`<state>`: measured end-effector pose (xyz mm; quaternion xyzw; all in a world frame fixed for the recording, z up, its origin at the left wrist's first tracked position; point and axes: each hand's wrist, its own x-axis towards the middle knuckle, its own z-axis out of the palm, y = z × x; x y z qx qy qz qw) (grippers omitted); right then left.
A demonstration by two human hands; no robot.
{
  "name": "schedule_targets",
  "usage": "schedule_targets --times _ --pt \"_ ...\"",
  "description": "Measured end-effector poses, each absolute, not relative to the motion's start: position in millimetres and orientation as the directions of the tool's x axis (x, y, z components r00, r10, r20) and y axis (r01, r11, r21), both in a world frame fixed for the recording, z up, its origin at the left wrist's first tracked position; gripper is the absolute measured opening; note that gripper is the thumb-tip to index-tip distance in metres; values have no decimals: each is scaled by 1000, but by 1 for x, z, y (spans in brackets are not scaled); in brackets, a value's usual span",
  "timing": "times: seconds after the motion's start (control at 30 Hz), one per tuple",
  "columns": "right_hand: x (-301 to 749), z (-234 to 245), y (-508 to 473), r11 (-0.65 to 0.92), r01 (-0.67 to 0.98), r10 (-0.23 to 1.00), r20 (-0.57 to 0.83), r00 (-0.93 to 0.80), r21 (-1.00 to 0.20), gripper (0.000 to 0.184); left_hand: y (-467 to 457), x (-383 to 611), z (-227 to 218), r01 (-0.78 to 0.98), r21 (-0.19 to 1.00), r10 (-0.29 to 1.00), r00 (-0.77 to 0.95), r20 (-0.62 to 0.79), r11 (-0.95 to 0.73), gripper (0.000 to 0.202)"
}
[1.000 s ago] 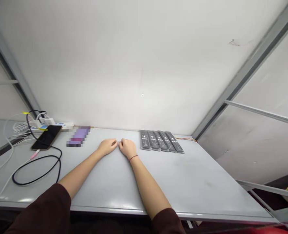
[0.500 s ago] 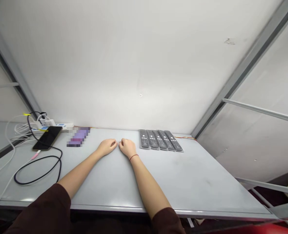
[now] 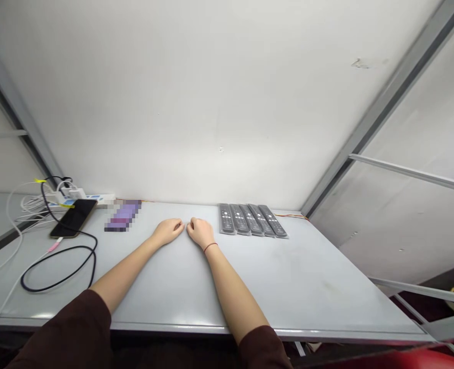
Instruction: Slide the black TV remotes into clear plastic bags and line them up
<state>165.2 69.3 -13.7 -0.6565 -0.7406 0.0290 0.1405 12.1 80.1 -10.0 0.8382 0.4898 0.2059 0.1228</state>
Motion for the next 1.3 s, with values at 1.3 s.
schedule_targets --times 1.3 --pt "183 15 64 -231 719 953 -3 303 -656 49 81 11 -9 719 516 881 429 198 -466 33"
